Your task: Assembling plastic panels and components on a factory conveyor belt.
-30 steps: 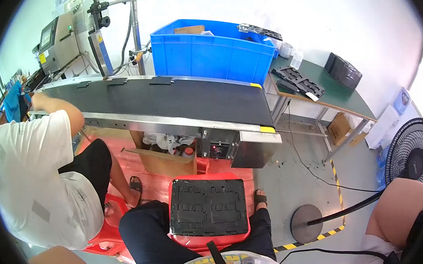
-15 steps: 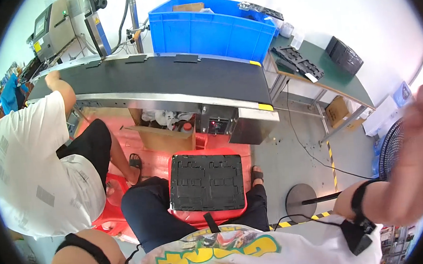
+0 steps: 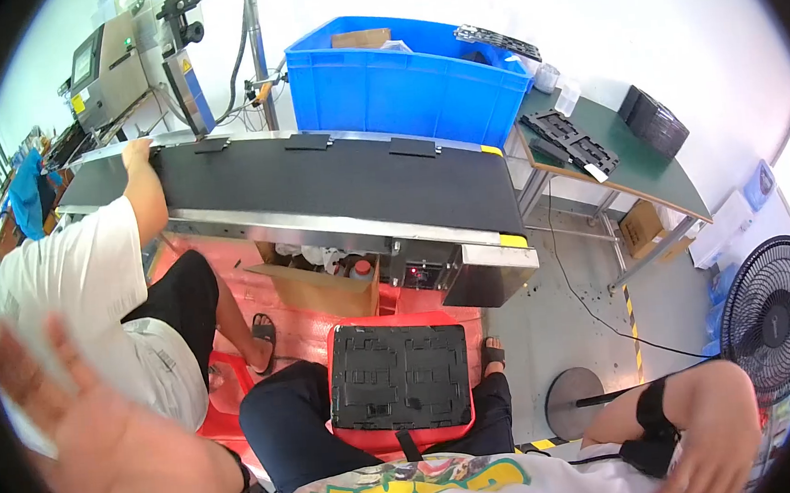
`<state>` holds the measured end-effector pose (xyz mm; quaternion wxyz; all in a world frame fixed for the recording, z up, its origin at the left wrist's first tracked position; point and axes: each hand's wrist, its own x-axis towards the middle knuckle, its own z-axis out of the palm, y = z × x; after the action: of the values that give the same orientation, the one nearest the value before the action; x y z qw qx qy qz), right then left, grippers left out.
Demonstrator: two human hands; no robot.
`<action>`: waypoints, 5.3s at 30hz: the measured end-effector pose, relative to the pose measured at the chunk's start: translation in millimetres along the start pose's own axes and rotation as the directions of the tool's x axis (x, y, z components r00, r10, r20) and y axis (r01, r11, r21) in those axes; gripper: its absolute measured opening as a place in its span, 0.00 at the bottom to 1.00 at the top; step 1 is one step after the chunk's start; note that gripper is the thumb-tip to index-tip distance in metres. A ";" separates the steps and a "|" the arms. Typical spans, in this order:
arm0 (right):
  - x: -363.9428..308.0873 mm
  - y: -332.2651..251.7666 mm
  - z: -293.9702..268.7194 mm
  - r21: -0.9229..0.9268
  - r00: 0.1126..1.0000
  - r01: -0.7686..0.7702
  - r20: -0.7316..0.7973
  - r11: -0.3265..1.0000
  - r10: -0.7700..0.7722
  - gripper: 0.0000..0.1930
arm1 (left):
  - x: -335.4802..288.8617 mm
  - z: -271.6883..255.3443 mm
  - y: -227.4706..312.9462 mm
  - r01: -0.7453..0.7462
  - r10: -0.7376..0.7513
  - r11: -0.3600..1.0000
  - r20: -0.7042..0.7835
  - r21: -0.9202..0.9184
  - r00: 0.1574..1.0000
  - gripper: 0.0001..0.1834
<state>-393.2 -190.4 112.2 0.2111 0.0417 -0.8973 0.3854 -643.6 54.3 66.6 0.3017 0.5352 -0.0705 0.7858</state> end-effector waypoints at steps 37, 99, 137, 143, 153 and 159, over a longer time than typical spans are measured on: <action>-152.5 312.9 135.4 0.069 -0.206 -0.977 -0.569 -0.203 0.796 0.14 | -125.6 42.9 -224.3 -0.330 -0.282 0.876 0.929 0.351 0.240 0.25; -296.6 225.8 -172.9 0.001 -0.144 -0.959 -0.863 -0.284 0.484 0.20 | -98.3 99.5 -299.5 -0.241 -0.390 0.857 0.879 0.456 0.276 0.16; -113.8 307.0 188.3 -0.380 0.314 -0.924 -0.702 0.037 0.639 0.24 | -333.3 -112.1 -75.3 -0.078 -0.635 0.768 0.772 0.635 0.024 0.21; -94.3 211.6 69.3 -0.363 0.367 -0.898 -0.930 -0.248 0.032 0.14 | -341.7 -78.7 -77.6 -0.024 -0.423 0.906 0.902 0.423 -0.084 0.19; -166.8 212.5 -0.4 -0.264 0.195 -0.810 -0.963 -0.524 0.184 0.28 | -375.5 -51.1 -87.8 -0.051 -0.487 0.873 0.857 0.486 -0.171 0.17; -155.4 200.5 11.0 -0.188 0.090 -0.849 -0.972 -0.493 0.216 0.25 | -358.9 -60.2 -86.3 -0.169 -0.428 0.899 0.893 0.405 -0.140 0.15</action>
<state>-303.6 -71.6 -93.6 0.1128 -0.7676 -0.5868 -0.2318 -556.3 7.0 -293.9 0.1103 0.9895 -0.0573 0.0733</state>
